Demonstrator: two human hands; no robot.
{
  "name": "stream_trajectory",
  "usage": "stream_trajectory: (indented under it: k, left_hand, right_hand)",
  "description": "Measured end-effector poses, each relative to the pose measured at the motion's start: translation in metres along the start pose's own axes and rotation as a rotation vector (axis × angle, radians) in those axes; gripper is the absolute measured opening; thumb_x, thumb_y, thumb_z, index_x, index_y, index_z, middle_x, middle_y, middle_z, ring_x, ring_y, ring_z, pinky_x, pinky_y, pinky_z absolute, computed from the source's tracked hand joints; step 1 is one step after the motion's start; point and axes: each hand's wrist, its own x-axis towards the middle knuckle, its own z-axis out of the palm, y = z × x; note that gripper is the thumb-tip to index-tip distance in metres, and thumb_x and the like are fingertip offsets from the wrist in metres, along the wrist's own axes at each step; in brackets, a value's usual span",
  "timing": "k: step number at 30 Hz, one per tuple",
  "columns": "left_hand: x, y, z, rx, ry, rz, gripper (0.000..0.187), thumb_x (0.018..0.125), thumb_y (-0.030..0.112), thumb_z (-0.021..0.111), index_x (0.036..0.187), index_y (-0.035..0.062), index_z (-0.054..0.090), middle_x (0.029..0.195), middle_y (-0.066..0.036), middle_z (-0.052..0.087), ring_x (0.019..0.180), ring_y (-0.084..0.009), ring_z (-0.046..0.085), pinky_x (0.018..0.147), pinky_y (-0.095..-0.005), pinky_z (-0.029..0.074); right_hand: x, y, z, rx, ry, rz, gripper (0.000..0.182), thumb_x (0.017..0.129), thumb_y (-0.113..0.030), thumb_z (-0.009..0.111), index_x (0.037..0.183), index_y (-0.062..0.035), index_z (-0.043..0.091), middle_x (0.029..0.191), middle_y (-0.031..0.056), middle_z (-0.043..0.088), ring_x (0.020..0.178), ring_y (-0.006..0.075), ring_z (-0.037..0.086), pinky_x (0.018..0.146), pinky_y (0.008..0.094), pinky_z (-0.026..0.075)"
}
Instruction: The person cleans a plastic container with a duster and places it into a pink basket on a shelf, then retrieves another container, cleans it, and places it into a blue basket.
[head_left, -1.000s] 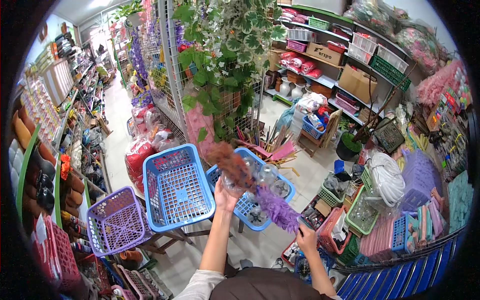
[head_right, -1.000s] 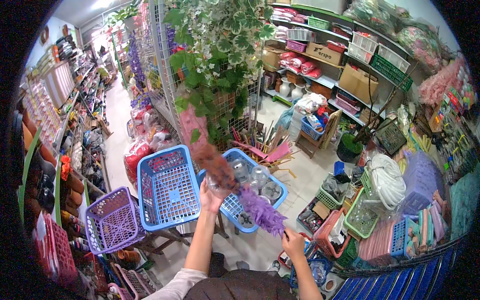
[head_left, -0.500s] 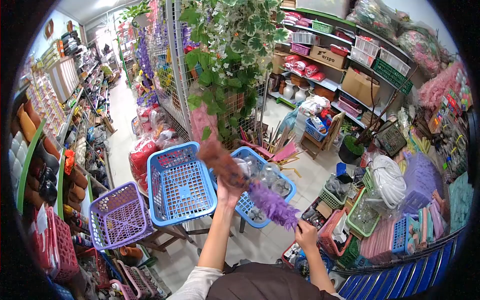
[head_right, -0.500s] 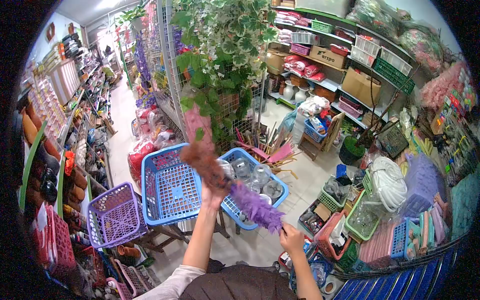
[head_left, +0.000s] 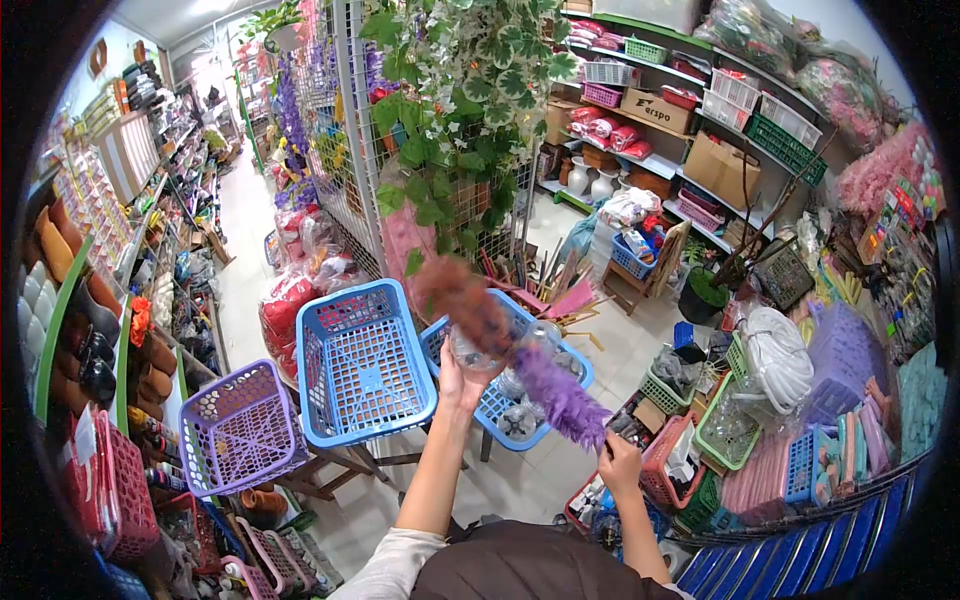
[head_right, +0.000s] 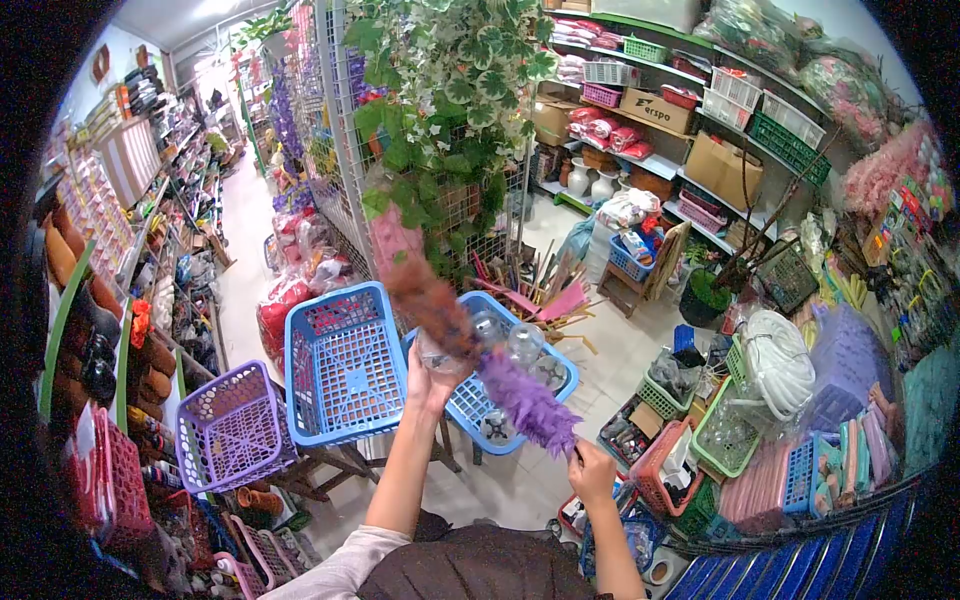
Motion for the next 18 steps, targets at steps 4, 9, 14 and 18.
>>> stream_trajectory:
  k: [4,9,14,18]
  left_hand:
    - [-0.01,0.002,0.009,-0.131,-0.094,0.042,0.057,0.087,0.05,0.044,0.131,0.0144,0.04,0.131,-0.008,0.045,0.116,-0.027,0.046,0.096,-0.0487,0.039]
    - [-0.013,0.003,0.012,0.102,-0.008,0.052,0.06,0.086,0.045,0.048,0.134,0.0128,0.034,0.131,-0.008,0.045,0.118,-0.0259,0.045,0.097,-0.0478,0.038]
    - [-0.015,0.007,0.004,0.089,-0.09,0.116,0.059,0.083,0.037,0.051,0.133,0.0108,0.035,0.128,-0.009,0.045,0.115,-0.0278,0.046,0.098,-0.0486,0.037]
    - [-0.024,0.01,0.022,0.123,0.083,0.105,0.054,0.083,0.035,0.051,0.13,0.0125,0.039,0.124,-0.009,0.048,0.113,-0.0286,0.047,0.097,-0.0492,0.038]
  right_hand:
    - [-0.002,-0.01,-0.002,0.028,0.07,-0.078,0.018,0.073,-0.003,0.055,0.089,0.0,0.061,0.074,0.0206,0.059,0.064,0.0375,0.058,0.054,0.0413,0.044]
    - [-0.006,-0.021,0.003,0.038,0.106,0.028,0.019,0.072,-0.003,0.055,0.09,0.0013,0.061,0.075,0.021,0.06,0.068,0.0377,0.059,0.06,0.0409,0.046]
    - [-0.008,-0.013,0.007,0.088,0.037,-0.065,0.019,0.073,-0.004,0.055,0.091,0.0009,0.061,0.077,0.0233,0.059,0.068,0.0384,0.059,0.06,0.0419,0.045]
    - [-0.006,-0.012,0.01,0.087,0.039,0.027,0.021,0.072,-0.002,0.057,0.092,-0.0007,0.061,0.078,0.02,0.062,0.067,0.0356,0.061,0.058,0.0408,0.047]
